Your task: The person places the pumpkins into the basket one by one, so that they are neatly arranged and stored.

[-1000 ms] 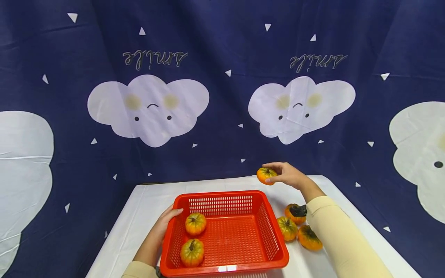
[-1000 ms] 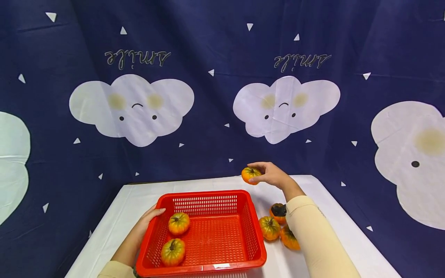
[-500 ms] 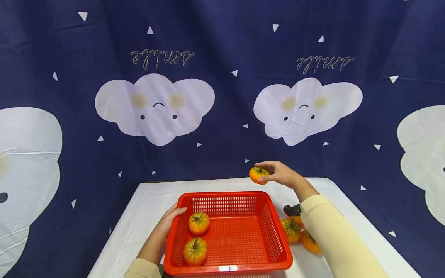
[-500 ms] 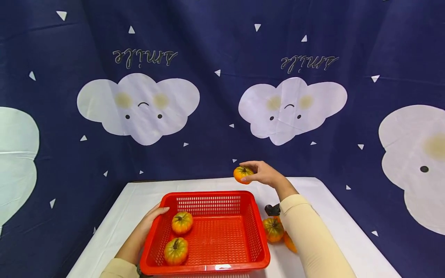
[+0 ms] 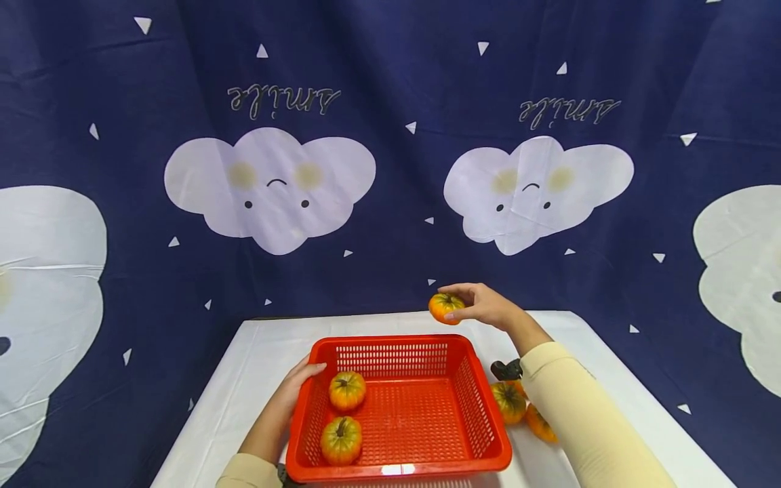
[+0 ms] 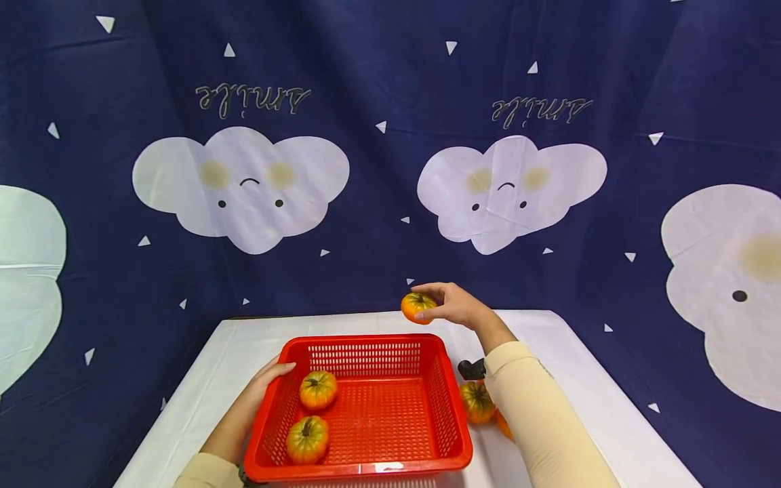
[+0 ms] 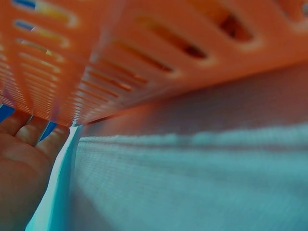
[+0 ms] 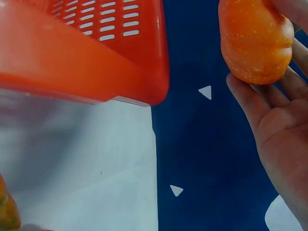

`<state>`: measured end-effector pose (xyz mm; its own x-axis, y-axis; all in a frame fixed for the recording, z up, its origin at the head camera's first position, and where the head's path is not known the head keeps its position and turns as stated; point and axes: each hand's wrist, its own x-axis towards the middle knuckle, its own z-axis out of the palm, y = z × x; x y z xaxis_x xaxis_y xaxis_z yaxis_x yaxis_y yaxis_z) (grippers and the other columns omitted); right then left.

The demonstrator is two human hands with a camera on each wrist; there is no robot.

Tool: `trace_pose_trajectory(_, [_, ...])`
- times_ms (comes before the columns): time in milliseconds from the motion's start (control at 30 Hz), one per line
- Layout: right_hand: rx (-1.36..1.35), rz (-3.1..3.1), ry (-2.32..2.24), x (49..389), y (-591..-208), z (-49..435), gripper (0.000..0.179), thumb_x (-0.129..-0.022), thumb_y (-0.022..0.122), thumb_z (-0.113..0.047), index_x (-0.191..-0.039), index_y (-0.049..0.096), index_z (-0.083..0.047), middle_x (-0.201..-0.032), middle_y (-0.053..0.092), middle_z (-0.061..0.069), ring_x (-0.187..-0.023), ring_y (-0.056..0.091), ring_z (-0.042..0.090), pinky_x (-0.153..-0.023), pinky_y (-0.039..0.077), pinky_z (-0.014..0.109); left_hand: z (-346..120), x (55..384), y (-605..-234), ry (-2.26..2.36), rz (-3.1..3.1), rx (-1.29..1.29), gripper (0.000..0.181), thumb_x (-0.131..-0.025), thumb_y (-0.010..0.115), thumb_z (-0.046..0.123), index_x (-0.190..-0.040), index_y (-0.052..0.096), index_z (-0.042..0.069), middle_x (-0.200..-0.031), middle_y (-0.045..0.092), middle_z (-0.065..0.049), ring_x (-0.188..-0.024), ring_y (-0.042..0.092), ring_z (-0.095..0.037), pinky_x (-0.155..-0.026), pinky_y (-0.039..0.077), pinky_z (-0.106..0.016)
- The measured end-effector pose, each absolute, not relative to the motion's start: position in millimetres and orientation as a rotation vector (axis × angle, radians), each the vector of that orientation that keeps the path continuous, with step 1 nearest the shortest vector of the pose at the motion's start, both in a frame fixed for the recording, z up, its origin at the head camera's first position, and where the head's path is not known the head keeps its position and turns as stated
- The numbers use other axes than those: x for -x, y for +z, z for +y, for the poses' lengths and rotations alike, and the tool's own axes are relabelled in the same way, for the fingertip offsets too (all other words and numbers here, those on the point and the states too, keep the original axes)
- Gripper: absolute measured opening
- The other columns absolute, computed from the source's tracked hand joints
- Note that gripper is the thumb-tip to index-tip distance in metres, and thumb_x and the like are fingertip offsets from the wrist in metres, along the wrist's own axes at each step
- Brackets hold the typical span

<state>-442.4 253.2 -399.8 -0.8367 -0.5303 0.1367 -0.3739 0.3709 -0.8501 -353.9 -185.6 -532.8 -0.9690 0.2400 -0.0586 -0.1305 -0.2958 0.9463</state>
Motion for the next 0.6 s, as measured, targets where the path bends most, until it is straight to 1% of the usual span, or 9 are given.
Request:
trace_pose_trajectory(167, [0.836, 2.464, -1.436, 441, -405, 250, 0.065, -0.092, 0.083, -0.014, -0.15, 0.055, 0.001, -0.131, 0.068, 0.014, -0.113, 0.065, 0.03, -0.093, 0.057, 0.034, -187, 351, -533, 2.348, 1.708, -0.156, 0.062, -0.106, 0.054, 0.021, -0.163, 0.033, 0.011, -0.151, 0.049, -0.027, -0.126, 0.06, -0.036, -0.097, 0.054, -0.057])
trace_pose_trajectory(333, [0.861, 2.422, -1.429, 435, -407, 247, 0.065, -0.092, 0.083, -0.015, -0.149, 0.056, -0.001, -0.13, 0.069, 0.014, -0.113, 0.065, 0.032, -0.094, 0.057, 0.035, -185, 350, -532, 2.343, 1.709, -0.174, 0.061, -0.106, 0.053, 0.021, -0.163, 0.033, 0.01, -0.15, 0.049, -0.028, -0.124, 0.061, -0.037, -0.097, 0.054, -0.058])
trace_pose_trajectory(433, [0.898, 2.384, -1.437, 433, -408, 242, 0.062, -0.091, 0.083, -0.013, -0.147, 0.058, 0.0, -0.129, 0.069, 0.014, -0.112, 0.066, 0.033, -0.095, 0.057, 0.036, -186, 350, -532, 2.341, 1.714, -0.19, 0.061, -0.106, 0.053, 0.021, -0.163, 0.033, 0.01, -0.15, 0.05, -0.028, -0.124, 0.062, -0.037, -0.096, 0.054, -0.058])
trace_pose_trajectory(600, [0.956, 2.353, -1.398, 432, -406, 226, 0.06, -0.091, 0.083, -0.014, -0.145, 0.061, -0.001, -0.13, 0.07, 0.012, -0.114, 0.066, 0.03, -0.098, 0.055, 0.034, -190, 350, -532, 2.359, 1.735, -0.183, 0.059, -0.107, 0.053, 0.02, -0.162, 0.035, 0.009, -0.149, 0.051, -0.028, -0.124, 0.061, -0.038, -0.096, 0.055, -0.06])
